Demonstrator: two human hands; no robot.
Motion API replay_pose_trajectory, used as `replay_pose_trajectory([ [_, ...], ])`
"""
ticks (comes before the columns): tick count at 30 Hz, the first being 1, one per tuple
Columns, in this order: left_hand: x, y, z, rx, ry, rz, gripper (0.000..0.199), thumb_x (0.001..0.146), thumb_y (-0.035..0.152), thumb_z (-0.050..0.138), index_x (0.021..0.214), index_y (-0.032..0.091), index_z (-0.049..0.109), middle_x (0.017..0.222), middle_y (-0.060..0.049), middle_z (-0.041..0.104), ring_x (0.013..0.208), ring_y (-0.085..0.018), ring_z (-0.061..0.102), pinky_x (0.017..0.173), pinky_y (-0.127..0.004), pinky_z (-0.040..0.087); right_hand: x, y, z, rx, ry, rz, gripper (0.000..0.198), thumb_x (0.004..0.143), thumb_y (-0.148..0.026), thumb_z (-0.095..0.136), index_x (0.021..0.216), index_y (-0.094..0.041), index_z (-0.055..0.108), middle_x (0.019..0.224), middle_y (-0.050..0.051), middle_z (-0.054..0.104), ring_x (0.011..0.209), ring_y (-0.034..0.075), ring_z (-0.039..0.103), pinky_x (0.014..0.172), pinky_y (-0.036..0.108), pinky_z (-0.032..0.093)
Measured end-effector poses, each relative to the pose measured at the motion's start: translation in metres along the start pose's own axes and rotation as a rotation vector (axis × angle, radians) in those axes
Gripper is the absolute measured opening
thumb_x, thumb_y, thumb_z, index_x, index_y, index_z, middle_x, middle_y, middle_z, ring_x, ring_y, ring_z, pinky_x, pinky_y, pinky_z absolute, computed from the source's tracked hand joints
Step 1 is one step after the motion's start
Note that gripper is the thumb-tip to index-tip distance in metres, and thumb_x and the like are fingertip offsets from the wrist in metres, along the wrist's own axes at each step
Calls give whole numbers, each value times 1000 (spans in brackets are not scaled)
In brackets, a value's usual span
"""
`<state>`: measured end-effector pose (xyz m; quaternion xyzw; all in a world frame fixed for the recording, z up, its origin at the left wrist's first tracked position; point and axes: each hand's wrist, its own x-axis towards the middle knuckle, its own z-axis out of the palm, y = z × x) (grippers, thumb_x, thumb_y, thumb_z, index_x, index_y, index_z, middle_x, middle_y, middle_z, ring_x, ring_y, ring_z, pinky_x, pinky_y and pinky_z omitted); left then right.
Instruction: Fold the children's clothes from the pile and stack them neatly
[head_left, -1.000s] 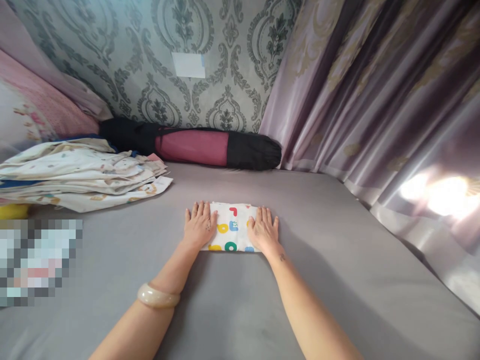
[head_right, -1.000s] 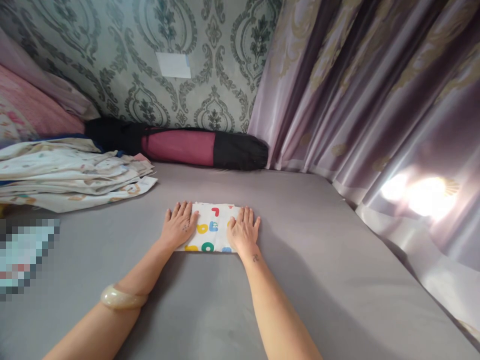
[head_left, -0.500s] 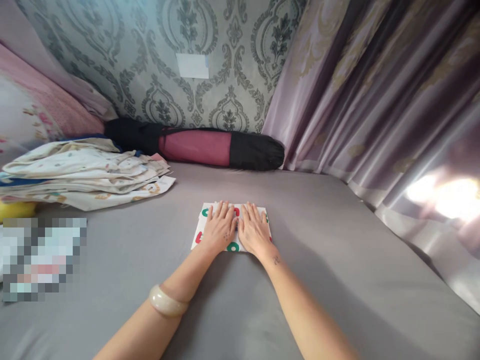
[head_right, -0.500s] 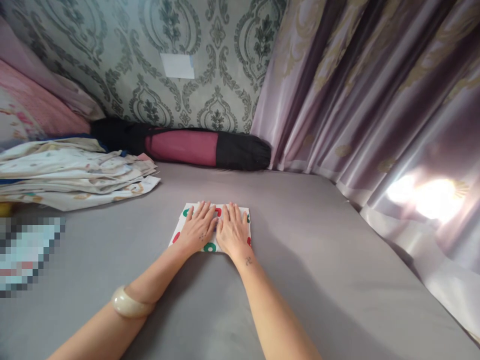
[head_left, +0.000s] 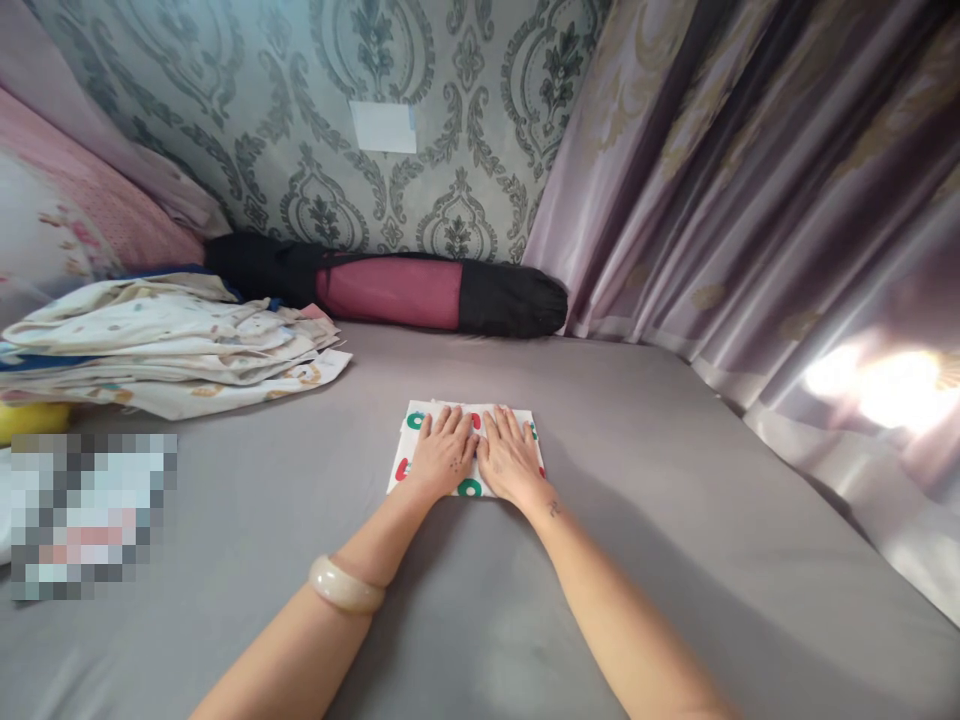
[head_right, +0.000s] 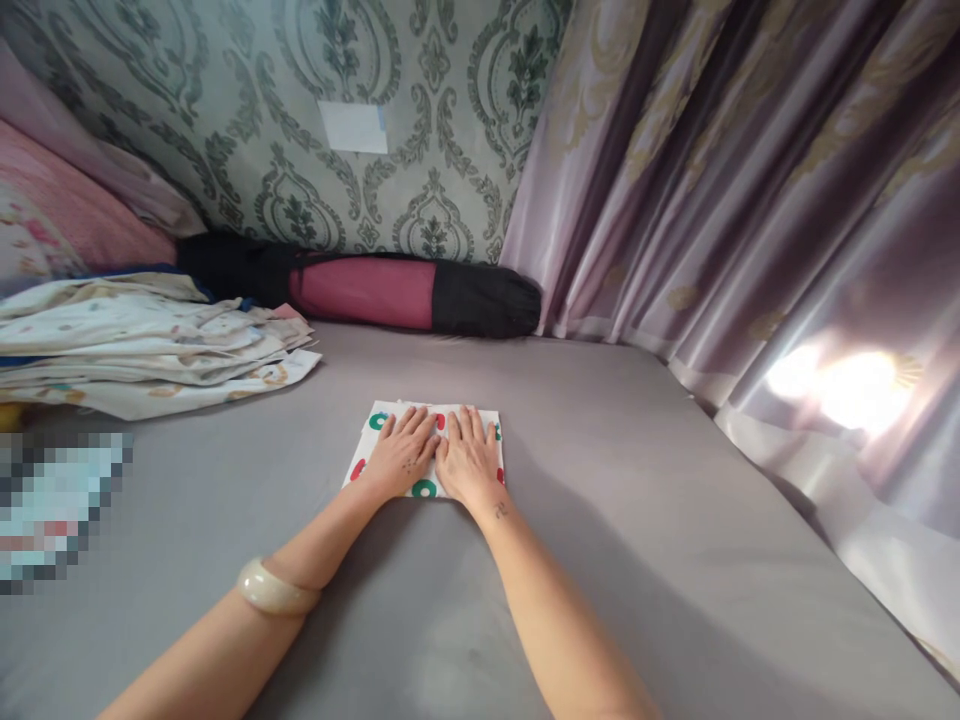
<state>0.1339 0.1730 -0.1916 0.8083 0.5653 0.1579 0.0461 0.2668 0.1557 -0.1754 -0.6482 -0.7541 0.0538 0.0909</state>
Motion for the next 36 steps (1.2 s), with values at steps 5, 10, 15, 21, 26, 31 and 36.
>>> replay_pose_trajectory([
  [5, 10, -15, -17, -372, 220, -162, 41, 96, 30, 28, 120, 16, 58, 121, -11, 65, 114, -22, 58, 100, -37, 43, 2, -19, -6, 18, 11, -14, 55, 95, -28, 24, 145, -8, 34, 154, 14, 26, 143, 27, 17, 114, 50, 11],
  [10, 13, -38, -22, -534, 403, -301, 37, 94, 29, 32, 113, 16, 61, 114, -10, 67, 110, -22, 61, 97, -36, 45, 6, -39, 2, 37, -3, -40, 58, 96, -33, 23, 147, -6, 30, 154, 15, 25, 143, 26, 16, 115, 47, 10],
  [15, 13, -49, -24, -650, 426, -397, 33, 90, 25, 34, 111, 17, 59, 112, -10, 68, 108, -22, 61, 96, -38, 46, 6, -42, 12, 30, 6, -16, 58, 96, -35, 25, 147, -8, 30, 155, 14, 23, 144, 24, 14, 115, 46, 7],
  [21, 15, -59, -24, -844, 481, -482, 32, 86, 22, 35, 108, 17, 59, 108, -10, 68, 107, -20, 62, 98, -38, 46, 6, -38, 12, 33, -12, -16, 58, 96, -35, 24, 147, -8, 29, 156, 14, 22, 144, 24, 14, 115, 45, 6],
  [26, 16, -67, -23, -916, 525, -552, 33, 83, 20, 36, 107, 15, 59, 104, -11, 69, 102, -20, 64, 96, -38, 48, 11, -47, 5, 21, -31, -20, 57, 96, -35, 25, 146, -7, 32, 155, 16, 23, 143, 26, 16, 114, 47, 7],
  [31, 16, -73, -21, -931, 548, -561, 35, 81, 18, 36, 107, 12, 59, 103, -13, 69, 100, -19, 64, 95, -35, 47, 16, -69, 7, 25, 9, -60, 56, 97, -36, 25, 147, -11, 31, 155, 13, 23, 144, 24, 15, 114, 45, 8],
  [36, 20, -79, -18, -996, 588, -597, 31, 79, 17, 38, 102, 16, 59, 101, -10, 70, 99, -19, 65, 95, -37, 47, 15, -74, 15, 20, -1, -55, 57, 97, -37, 23, 147, -11, 31, 155, 13, 25, 143, 24, 17, 115, 45, 6],
])
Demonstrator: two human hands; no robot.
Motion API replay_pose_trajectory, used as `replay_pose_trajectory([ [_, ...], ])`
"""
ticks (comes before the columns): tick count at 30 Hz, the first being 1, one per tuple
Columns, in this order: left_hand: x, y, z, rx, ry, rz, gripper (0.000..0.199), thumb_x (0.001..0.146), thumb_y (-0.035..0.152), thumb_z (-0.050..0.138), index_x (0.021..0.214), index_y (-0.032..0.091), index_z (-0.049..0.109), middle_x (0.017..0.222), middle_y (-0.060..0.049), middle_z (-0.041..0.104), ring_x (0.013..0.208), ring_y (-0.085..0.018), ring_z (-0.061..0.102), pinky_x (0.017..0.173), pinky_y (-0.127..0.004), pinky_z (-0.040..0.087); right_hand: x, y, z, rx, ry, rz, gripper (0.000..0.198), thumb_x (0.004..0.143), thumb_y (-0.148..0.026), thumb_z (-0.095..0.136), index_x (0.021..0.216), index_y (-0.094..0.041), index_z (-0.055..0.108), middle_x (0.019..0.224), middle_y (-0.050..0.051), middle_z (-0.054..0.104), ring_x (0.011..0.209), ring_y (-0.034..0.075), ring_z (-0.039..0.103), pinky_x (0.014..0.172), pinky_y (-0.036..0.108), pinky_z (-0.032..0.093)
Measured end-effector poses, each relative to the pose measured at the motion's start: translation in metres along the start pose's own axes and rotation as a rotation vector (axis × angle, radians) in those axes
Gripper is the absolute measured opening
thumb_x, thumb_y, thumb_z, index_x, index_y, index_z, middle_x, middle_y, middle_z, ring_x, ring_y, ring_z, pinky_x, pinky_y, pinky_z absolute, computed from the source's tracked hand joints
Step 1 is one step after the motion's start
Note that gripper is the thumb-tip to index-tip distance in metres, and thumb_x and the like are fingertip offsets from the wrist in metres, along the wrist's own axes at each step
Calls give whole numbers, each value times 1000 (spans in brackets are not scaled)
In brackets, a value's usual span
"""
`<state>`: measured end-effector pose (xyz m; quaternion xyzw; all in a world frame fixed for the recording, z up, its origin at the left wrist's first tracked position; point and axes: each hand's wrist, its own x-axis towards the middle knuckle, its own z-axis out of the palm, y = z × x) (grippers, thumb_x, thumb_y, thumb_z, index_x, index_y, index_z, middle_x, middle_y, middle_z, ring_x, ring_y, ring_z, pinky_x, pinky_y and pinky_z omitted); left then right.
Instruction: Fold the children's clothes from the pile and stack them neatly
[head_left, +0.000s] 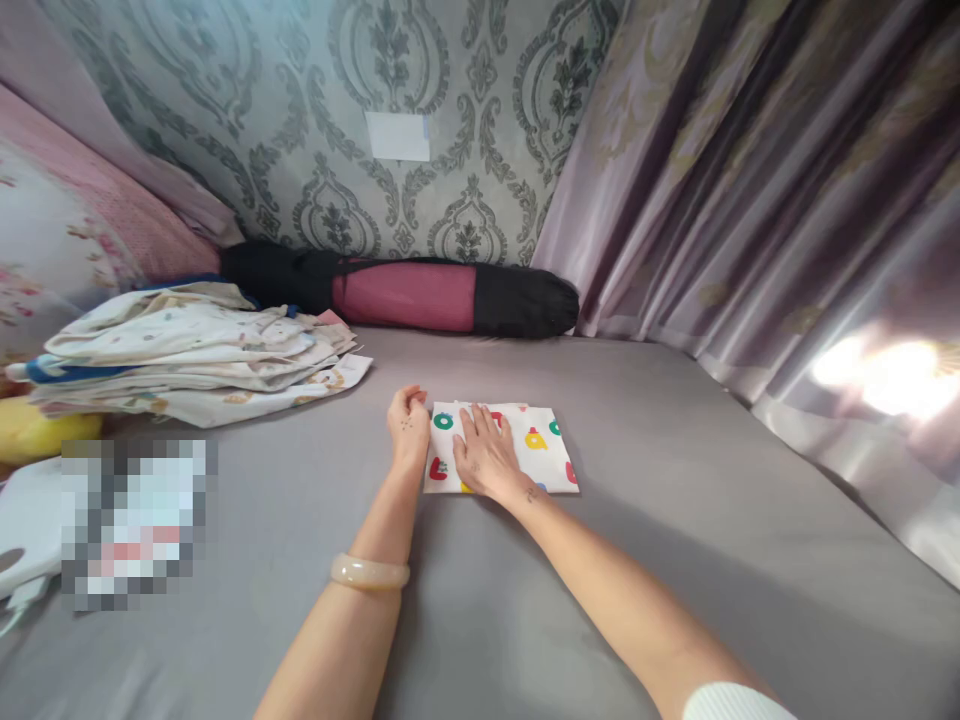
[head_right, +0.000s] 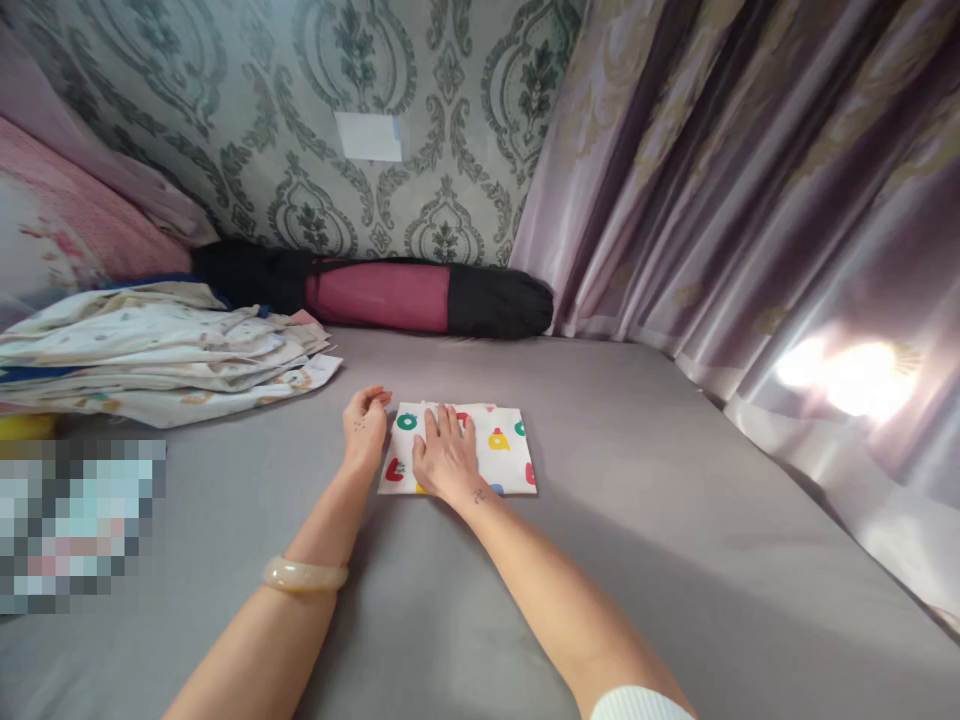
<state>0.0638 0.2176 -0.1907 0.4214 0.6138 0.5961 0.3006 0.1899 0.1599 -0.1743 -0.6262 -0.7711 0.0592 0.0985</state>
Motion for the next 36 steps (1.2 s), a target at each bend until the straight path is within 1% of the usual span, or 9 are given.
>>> replay_pose_trajectory([
  [7, 8, -5, -1, -88, 57, -57, 28, 76, 16, 41, 99, 18, 58, 98, -9, 70, 98, -20, 66, 91, -37, 49, 2, 1, -3, 25, -17, 1, 57, 97, -36, 24, 146, -10, 33, 154, 15, 27, 143, 26, 19, 114, 48, 8],
  [10, 10, -8, -2, -105, 68, -41, 27, 77, 17, 41, 98, 18, 58, 97, -9, 69, 96, -19, 66, 89, -36, 50, 7, -8, -6, 34, 6, -5, 55, 96, -34, 26, 144, -8, 36, 154, 16, 26, 143, 27, 18, 114, 50, 9],
  [13, 11, -10, -3, -112, 64, -27, 26, 79, 19, 41, 98, 18, 57, 97, -9, 69, 96, -19, 66, 88, -36, 51, 13, -22, -5, 40, 33, -60, 54, 95, -31, 27, 144, -8, 36, 154, 13, 26, 143, 25, 16, 115, 48, 7],
  [16, 12, -11, -3, -127, 72, -22, 24, 80, 20, 41, 97, 17, 57, 96, -10, 68, 96, -20, 65, 87, -37, 51, 17, -32, 0, 51, 4, -108, 56, 96, -32, 26, 146, -8, 32, 155, 13, 24, 144, 24, 15, 116, 47, 7],
  [19, 14, -13, -3, -129, 82, -31, 24, 81, 20, 40, 97, 17, 57, 96, -11, 68, 96, -20, 65, 88, -38, 50, 18, -34, 7, 59, -28, -109, 56, 96, -33, 25, 147, -8, 31, 155, 12, 25, 144, 25, 15, 115, 47, 8],
  [25, 14, -15, -2, -134, 70, -21, 23, 80, 20, 42, 97, 19, 57, 95, -9, 69, 97, -20, 66, 90, -38, 50, 18, -32, 12, 70, -36, -106, 57, 97, -35, 24, 147, -8, 30, 155, 12, 25, 144, 26, 14, 115, 48, 8],
  [31, 11, -12, -2, -79, 38, 6, 24, 80, 20, 40, 97, 18, 57, 96, -10, 69, 96, -20, 66, 88, -38, 51, 17, -30, 5, 178, -47, -97, 57, 97, -34, 22, 147, -8, 30, 155, 12, 24, 144, 24, 14, 116, 46, 9],
  [34, 8, -7, -1, -62, 17, 28, 25, 80, 19, 39, 97, 18, 57, 95, -10, 69, 95, -20, 66, 88, -39, 51, 14, -18, -6, 229, -26, -75, 58, 98, -35, 18, 148, -9, 26, 156, 11, 20, 145, 22, 12, 116, 44, 12],
  [36, 4, -2, 0, -44, 2, 49, 25, 80, 19, 39, 97, 18, 57, 95, -10, 69, 95, -20, 66, 90, -40, 50, 9, -4, -13, 202, -2, -60, 58, 98, -36, 19, 149, -9, 25, 157, 10, 19, 145, 22, 11, 116, 45, 10],
])
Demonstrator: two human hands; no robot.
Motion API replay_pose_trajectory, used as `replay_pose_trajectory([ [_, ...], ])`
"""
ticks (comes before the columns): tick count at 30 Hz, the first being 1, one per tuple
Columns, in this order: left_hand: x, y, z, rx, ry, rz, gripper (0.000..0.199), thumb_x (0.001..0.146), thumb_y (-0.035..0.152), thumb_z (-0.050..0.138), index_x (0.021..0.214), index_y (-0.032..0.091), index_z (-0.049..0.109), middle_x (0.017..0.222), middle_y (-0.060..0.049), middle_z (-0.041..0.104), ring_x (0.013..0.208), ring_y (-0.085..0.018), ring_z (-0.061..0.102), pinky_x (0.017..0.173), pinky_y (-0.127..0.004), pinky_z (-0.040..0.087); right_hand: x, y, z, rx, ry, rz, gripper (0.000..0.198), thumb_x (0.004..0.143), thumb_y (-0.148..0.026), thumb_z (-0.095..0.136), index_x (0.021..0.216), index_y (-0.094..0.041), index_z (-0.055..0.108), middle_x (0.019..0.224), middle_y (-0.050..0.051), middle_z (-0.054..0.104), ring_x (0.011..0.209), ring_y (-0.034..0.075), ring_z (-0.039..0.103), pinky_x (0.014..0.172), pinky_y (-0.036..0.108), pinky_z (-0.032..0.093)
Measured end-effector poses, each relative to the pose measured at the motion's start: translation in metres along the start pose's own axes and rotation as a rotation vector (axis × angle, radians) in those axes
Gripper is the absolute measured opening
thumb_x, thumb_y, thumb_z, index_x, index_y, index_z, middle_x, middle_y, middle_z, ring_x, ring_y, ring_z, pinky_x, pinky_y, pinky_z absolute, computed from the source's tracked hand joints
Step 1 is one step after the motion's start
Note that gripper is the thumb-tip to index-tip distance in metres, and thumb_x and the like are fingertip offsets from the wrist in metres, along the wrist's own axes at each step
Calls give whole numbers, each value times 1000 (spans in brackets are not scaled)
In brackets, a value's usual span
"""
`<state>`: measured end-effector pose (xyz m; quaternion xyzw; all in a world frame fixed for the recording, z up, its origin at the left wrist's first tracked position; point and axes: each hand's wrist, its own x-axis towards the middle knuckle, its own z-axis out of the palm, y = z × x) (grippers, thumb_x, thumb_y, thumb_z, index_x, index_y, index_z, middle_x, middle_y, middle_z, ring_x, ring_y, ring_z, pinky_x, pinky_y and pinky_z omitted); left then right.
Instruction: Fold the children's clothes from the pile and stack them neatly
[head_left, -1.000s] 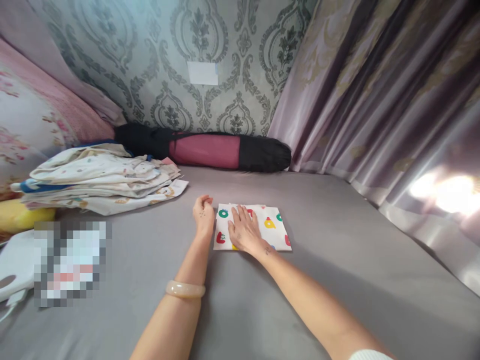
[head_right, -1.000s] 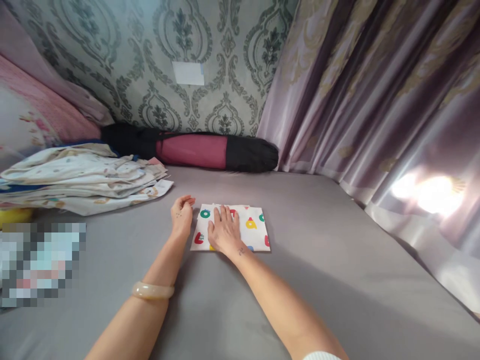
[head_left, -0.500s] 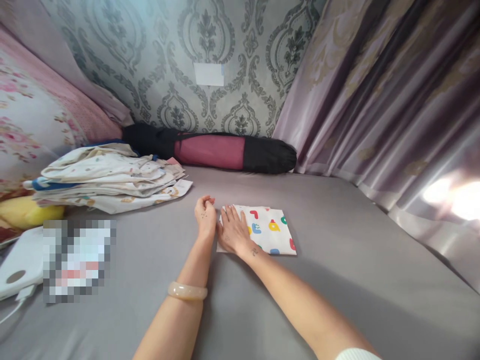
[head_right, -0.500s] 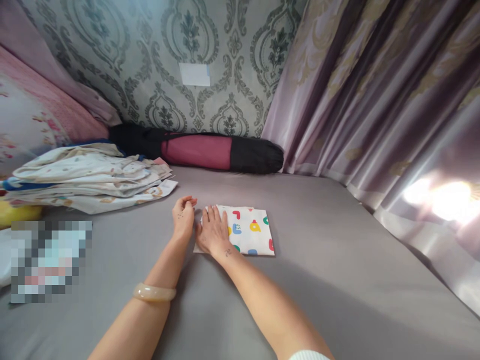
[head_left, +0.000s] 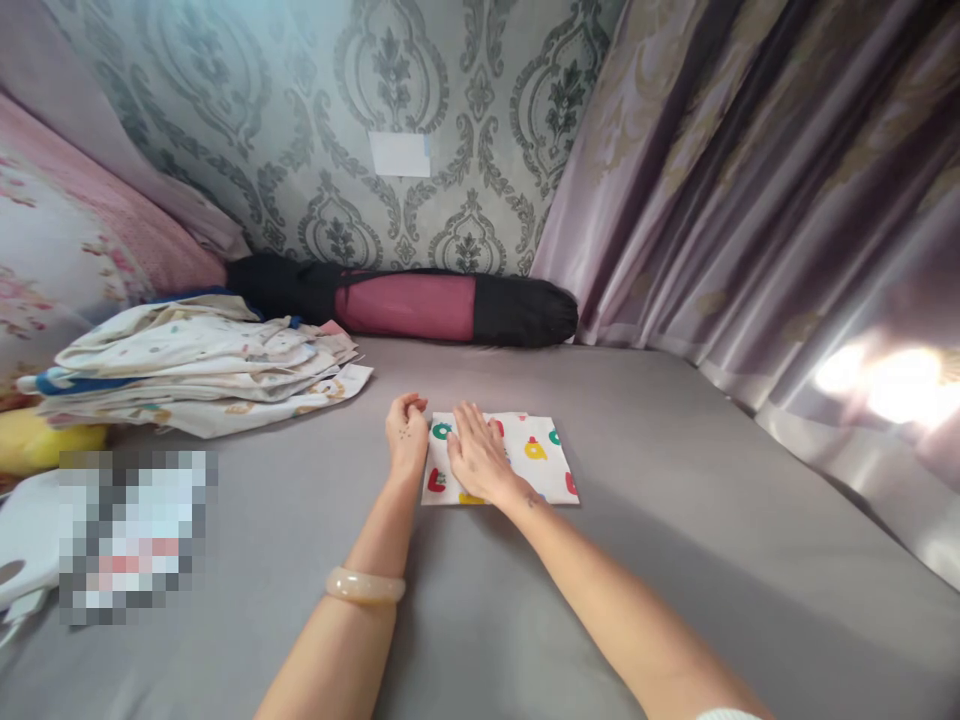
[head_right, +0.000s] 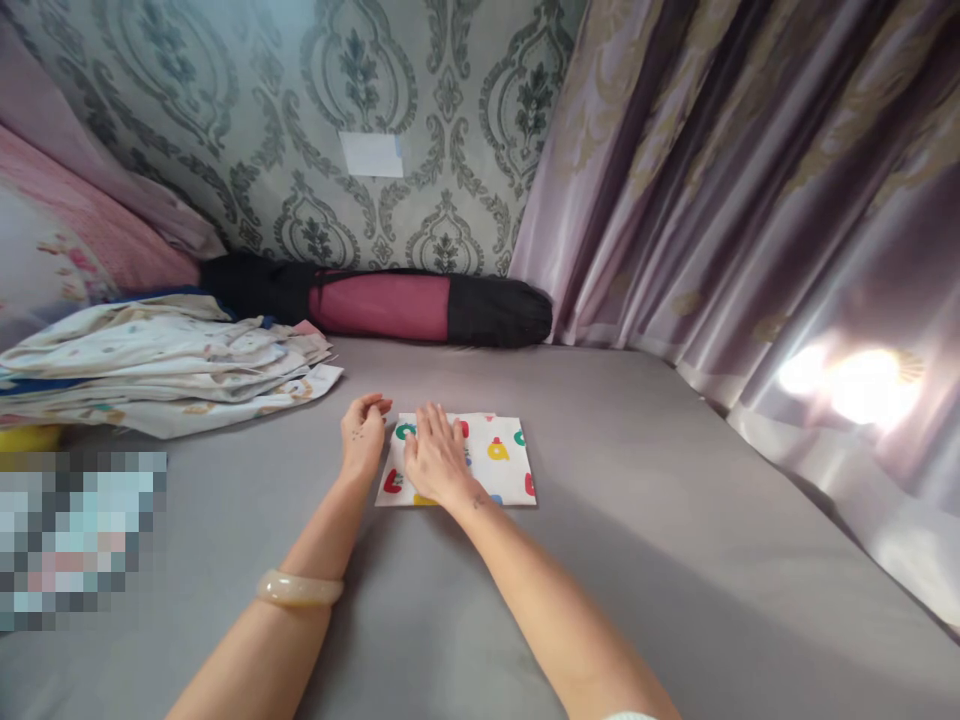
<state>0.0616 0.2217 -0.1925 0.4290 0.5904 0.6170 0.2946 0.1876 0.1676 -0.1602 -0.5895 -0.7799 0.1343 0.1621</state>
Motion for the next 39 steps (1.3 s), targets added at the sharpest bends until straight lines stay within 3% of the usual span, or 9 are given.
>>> replay_pose_trajectory([
  [7, -20, 20, 8, 115, -153, 116, 26, 83, 19, 38, 99, 19, 59, 92, -8, 70, 93, -21, 65, 88, -37, 49, -20, 38, -12, -151, -33, 4, 59, 97, -41, 23, 147, -11, 32, 155, 13, 24, 144, 27, 15, 115, 51, 4],
  [11, -25, 19, 11, 179, -228, 146, 28, 81, 16, 39, 100, 19, 60, 90, -6, 70, 90, -20, 65, 87, -36, 48, -23, 41, -4, -174, -27, 18, 58, 97, -42, 24, 147, -14, 31, 156, 11, 22, 144, 25, 13, 115, 51, 5],
  [19, -28, 12, 16, 245, -260, 177, 31, 81, 13, 39, 103, 20, 60, 93, -6, 70, 93, -21, 65, 88, -36, 48, -24, 38, -3, -156, -8, 27, 56, 97, -40, 24, 147, -15, 32, 156, 9, 22, 144, 24, 13, 115, 49, 4],
  [22, -37, 14, 22, 331, -296, 213, 33, 82, 12, 38, 106, 20, 59, 99, -8, 69, 96, -22, 64, 89, -38, 48, -24, 40, -10, -79, -44, 43, 56, 98, -36, 18, 149, -14, 28, 157, 8, 21, 145, 20, 12, 116, 46, 5],
  [26, -51, 18, 30, 548, -375, 381, 36, 83, 11, 35, 112, 15, 56, 109, -15, 66, 105, -26, 61, 92, -41, 46, -28, 52, -21, -77, -12, 81, 57, 98, -33, 15, 149, -12, 26, 157, 8, 20, 145, 19, 12, 116, 43, 8],
  [30, -65, 15, 35, 777, -459, 541, 38, 89, 18, 37, 123, 11, 52, 131, -20, 55, 131, -32, 42, 107, -51, 31, -33, 68, -24, -200, 38, 81, 54, 97, -31, 21, 147, -14, 32, 156, 9, 23, 144, 23, 14, 116, 48, 6],
  [32, -70, 11, 37, 865, -491, 570, 40, 92, 25, 37, 127, 11, 50, 140, -20, 47, 137, -35, 32, 109, -56, 23, -34, 74, -21, -231, 36, 80, 54, 96, -30, 23, 147, -15, 33, 156, 8, 24, 144, 24, 15, 115, 50, 7],
  [39, -72, 6, 38, 994, -536, 566, 43, 95, 30, 32, 130, 13, 50, 143, -19, 45, 137, -34, 33, 110, -56, 22, -35, 77, -13, -242, 50, 85, 54, 96, -32, 24, 146, -16, 34, 155, 8, 26, 144, 24, 16, 115, 50, 11],
])
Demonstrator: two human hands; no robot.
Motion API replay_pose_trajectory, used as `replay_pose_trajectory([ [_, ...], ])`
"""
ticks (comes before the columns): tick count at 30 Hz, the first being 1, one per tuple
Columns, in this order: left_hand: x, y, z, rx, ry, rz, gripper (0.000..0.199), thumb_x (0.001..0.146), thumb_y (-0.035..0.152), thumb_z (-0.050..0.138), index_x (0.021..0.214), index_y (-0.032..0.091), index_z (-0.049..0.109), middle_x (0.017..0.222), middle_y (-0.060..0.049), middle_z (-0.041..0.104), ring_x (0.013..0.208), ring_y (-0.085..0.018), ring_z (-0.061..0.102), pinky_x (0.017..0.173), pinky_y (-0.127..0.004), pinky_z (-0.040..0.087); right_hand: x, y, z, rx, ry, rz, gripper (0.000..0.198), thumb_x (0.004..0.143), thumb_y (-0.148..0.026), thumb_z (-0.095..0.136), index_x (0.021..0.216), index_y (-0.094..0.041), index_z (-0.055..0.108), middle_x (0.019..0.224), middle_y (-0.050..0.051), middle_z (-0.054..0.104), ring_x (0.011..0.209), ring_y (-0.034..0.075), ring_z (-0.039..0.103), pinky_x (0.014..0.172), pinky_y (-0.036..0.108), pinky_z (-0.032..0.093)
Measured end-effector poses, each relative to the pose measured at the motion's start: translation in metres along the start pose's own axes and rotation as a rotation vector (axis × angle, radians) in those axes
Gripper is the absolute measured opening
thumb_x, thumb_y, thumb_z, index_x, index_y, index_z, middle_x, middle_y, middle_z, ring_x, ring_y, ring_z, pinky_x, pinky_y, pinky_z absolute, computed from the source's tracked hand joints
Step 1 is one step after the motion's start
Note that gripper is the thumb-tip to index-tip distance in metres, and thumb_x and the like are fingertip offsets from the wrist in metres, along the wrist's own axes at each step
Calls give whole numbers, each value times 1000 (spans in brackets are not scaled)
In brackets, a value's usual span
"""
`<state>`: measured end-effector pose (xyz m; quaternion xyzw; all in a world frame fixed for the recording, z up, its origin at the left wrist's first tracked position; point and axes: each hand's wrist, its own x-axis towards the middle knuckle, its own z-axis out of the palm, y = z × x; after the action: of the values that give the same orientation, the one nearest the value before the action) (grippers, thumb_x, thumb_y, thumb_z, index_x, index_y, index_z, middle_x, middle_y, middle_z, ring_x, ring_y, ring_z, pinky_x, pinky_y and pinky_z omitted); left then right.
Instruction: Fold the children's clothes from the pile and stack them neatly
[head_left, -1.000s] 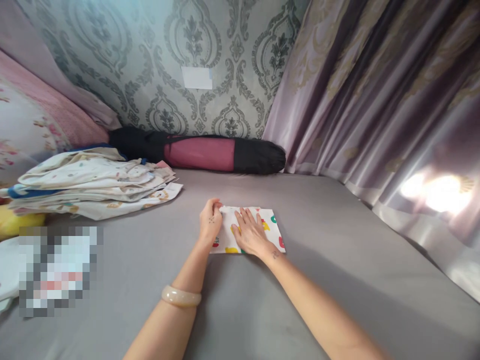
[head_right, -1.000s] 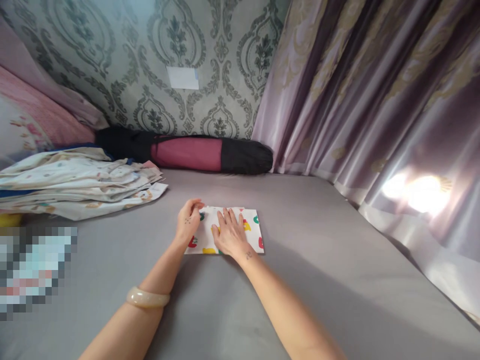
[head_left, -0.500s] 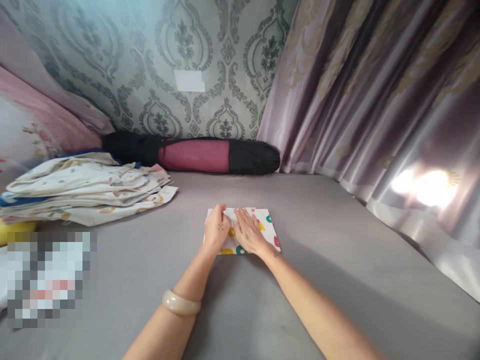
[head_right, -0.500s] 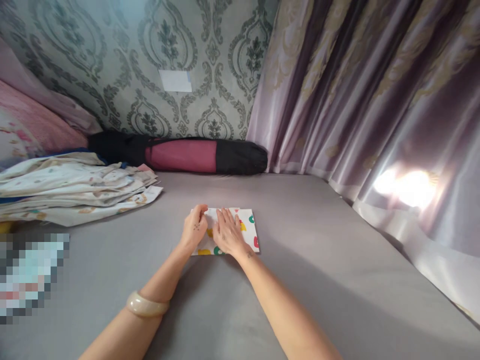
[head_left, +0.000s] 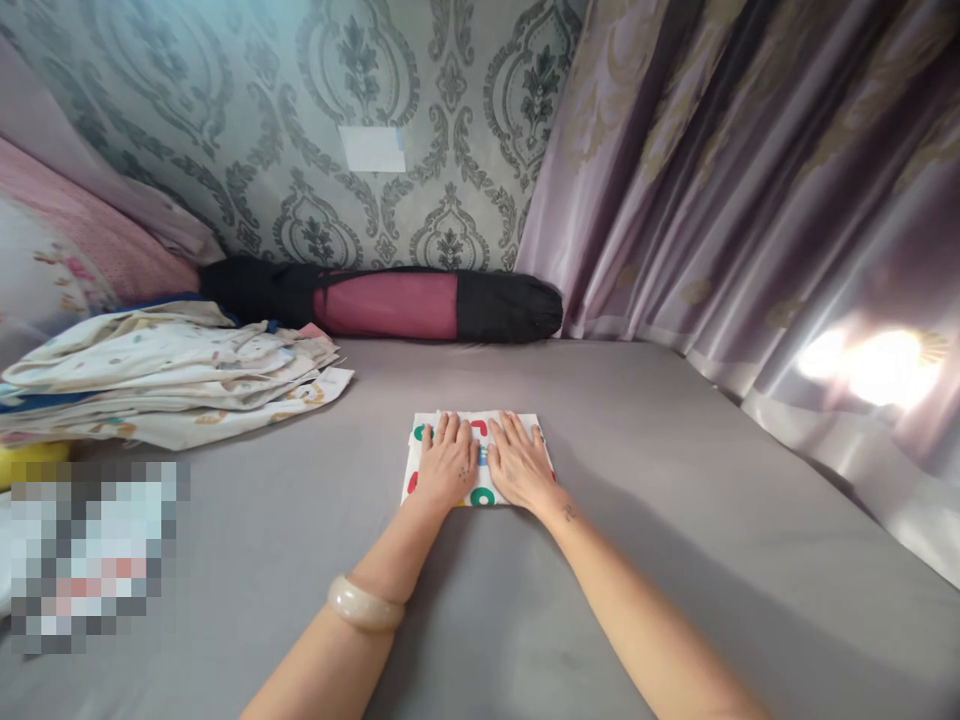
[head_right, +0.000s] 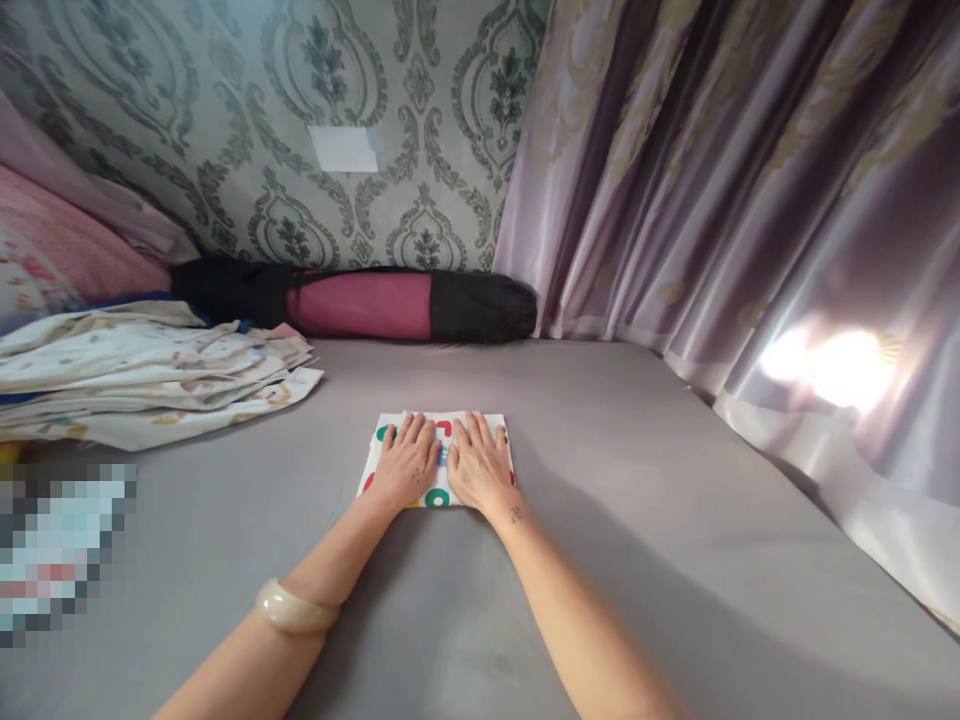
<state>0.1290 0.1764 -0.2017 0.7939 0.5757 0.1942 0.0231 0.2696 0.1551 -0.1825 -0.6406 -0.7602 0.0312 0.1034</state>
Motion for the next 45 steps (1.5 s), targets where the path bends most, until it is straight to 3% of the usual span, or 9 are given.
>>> replay_pose_trajectory([
  [8, 1, -3, -1, -52, 20, 1, 39, 93, 32, 37, 126, 18, 52, 141, -17, 48, 135, -32, 36, 109, -54, 24, 1, 2, -5, 44, -35, 21, 54, 97, -34, 21, 147, -16, 33, 155, 8, 25, 144, 22, 15, 115, 48, 10],
  [14, 8, -22, -6, -81, 119, -44, 43, 94, 33, 34, 127, 13, 52, 140, -21, 47, 137, -33, 34, 112, -53, 20, 2, 14, -13, 19, -27, 156, 58, 97, -35, 19, 149, -10, 27, 157, 10, 18, 145, 23, 10, 115, 50, 6],
  [21, 11, -36, 4, -75, 55, -119, 47, 93, 37, 34, 131, 14, 49, 140, -20, 49, 135, -34, 36, 111, -57, 19, 3, 20, -7, 17, -101, 199, 59, 97, -36, 19, 149, -8, 24, 156, 11, 22, 144, 24, 14, 114, 52, 11],
  [25, 12, -34, -1, -86, 45, -115, 41, 92, 36, 34, 123, 16, 53, 137, -21, 50, 132, -35, 40, 108, -61, 19, 6, 21, -14, 6, -45, 161, 54, 97, -36, 26, 143, -11, 37, 149, 15, 37, 138, 27, 27, 112, 52, 12],
  [29, 26, -44, -14, -119, 7, -119, 26, 88, 28, 38, 101, 21, 60, 118, -17, 64, 116, -32, 54, 105, -61, 23, 19, 29, -30, -8, -6, 109, 41, 97, -31, 28, 119, -16, 60, 122, 14, 61, 118, 26, 49, 109, 48, 16],
  [33, 56, -64, -25, -247, -107, -188, 12, 71, 24, 56, 81, 23, 62, 100, -13, 69, 104, -33, 61, 97, -58, 34, 42, 42, -42, 43, -133, 94, 36, 96, -29, 34, 114, -19, 63, 121, 12, 60, 119, 26, 48, 102, 43, 28],
  [37, 79, -79, -31, -330, -179, -215, 6, 60, 26, 65, 65, 24, 61, 75, -6, 70, 83, -28, 67, 87, -47, 46, 64, 52, -41, 99, -240, 102, 30, 88, -24, 47, 113, -21, 64, 125, 11, 58, 120, 27, 48, 98, 40, 33],
  [40, 84, -81, -33, -423, -228, -229, 7, 57, 26, 66, 61, 23, 61, 66, -4, 67, 69, -23, 66, 72, -35, 51, 73, 55, -40, 138, -267, 123, 28, 81, -22, 54, 107, -22, 65, 119, 9, 62, 113, 26, 54, 92, 37, 38],
  [45, 82, -76, -40, -562, -312, -255, 16, 51, 16, 64, 66, 18, 60, 60, 1, 61, 59, -17, 61, 55, -24, 47, 76, 59, -46, 229, -296, 134, 28, 72, -20, 60, 100, -23, 60, 105, 4, 66, 91, 20, 61, 74, 28, 46],
])
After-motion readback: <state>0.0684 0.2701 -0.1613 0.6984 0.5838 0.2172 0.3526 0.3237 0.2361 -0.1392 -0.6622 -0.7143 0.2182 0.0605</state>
